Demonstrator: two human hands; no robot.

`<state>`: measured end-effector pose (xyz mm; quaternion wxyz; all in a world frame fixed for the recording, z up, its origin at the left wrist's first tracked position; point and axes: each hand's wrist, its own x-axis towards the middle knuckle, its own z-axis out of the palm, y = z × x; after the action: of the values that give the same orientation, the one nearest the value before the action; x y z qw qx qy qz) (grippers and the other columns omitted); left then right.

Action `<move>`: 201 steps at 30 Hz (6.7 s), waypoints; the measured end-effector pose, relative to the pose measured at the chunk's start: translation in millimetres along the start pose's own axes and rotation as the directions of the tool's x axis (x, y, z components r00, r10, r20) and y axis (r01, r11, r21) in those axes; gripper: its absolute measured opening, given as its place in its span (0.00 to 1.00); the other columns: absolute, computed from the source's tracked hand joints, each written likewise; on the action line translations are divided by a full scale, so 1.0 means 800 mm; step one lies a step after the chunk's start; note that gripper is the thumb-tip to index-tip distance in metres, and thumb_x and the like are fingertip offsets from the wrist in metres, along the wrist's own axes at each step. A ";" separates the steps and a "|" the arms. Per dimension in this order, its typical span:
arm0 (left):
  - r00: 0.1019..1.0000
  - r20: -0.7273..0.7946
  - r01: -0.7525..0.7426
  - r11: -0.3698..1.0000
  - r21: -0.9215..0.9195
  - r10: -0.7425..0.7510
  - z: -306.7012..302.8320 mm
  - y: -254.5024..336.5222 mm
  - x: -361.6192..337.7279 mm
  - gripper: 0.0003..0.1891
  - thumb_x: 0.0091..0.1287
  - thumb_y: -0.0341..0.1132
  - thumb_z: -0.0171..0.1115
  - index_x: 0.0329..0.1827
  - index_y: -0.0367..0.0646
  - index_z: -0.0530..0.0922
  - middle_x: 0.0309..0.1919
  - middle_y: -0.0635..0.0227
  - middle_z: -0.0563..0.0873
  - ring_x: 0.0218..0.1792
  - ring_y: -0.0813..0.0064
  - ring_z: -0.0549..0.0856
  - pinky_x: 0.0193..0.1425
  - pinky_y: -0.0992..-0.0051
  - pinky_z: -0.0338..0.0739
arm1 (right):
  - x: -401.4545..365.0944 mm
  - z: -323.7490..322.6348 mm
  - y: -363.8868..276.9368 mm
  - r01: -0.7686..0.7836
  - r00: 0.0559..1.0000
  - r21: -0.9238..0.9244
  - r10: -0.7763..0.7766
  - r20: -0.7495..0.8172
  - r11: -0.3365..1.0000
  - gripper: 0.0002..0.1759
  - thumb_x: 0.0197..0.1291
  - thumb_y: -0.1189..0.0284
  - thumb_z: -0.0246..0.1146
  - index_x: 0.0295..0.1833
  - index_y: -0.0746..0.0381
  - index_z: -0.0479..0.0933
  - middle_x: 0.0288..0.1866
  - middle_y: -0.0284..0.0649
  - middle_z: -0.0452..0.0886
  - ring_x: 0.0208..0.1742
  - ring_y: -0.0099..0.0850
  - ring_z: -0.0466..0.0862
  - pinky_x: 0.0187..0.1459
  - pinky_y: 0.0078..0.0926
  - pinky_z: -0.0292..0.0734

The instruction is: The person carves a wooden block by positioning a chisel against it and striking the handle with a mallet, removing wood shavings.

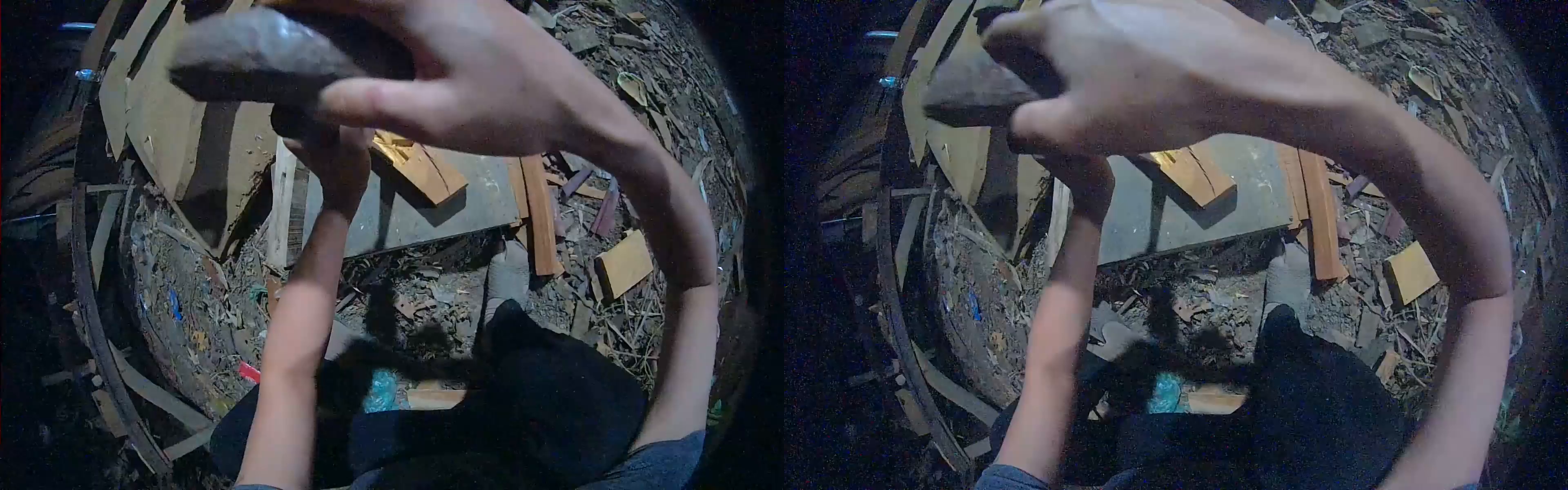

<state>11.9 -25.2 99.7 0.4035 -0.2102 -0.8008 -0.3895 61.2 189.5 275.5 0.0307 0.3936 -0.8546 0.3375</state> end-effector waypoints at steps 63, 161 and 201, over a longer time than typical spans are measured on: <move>0.937 -0.014 0.340 0.920 -0.196 -0.350 0.005 -0.091 -0.096 0.20 0.64 0.43 0.68 0.48 0.39 0.70 0.40 0.63 0.78 0.47 0.66 0.80 0.58 0.61 0.73 | 0.017 0.079 0.010 0.024 0.944 0.109 0.014 -0.331 0.994 0.39 0.55 0.50 0.64 0.68 0.63 0.69 0.48 0.53 0.85 0.46 0.46 0.87 0.50 0.38 0.82; 0.757 0.181 0.525 0.420 -0.740 -0.628 -0.003 0.044 0.055 0.15 0.70 0.42 0.57 0.28 0.50 0.64 0.14 0.74 0.65 0.13 0.80 0.64 0.20 0.77 0.63 | -0.038 0.085 0.102 -0.437 0.786 0.747 0.616 0.047 0.501 0.28 0.61 0.50 0.65 0.58 0.56 0.71 0.34 0.30 0.72 0.28 0.17 0.74 0.23 0.17 0.67; 0.816 0.289 0.555 0.539 -0.633 -0.501 0.019 -0.017 0.003 0.17 0.65 0.38 0.66 0.48 0.39 0.71 0.31 0.66 0.79 0.28 0.76 0.80 0.32 0.74 0.77 | 0.005 -0.013 -0.004 -0.426 0.905 0.305 0.398 0.152 0.852 0.37 0.64 0.53 0.59 0.66 0.71 0.61 0.39 0.49 0.81 0.30 0.34 0.81 0.30 0.32 0.78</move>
<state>-5.3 -21.5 90.2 0.1286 -0.1080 -0.6344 -0.7546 58.3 191.5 286.1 -0.1445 0.2146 -0.8505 0.4580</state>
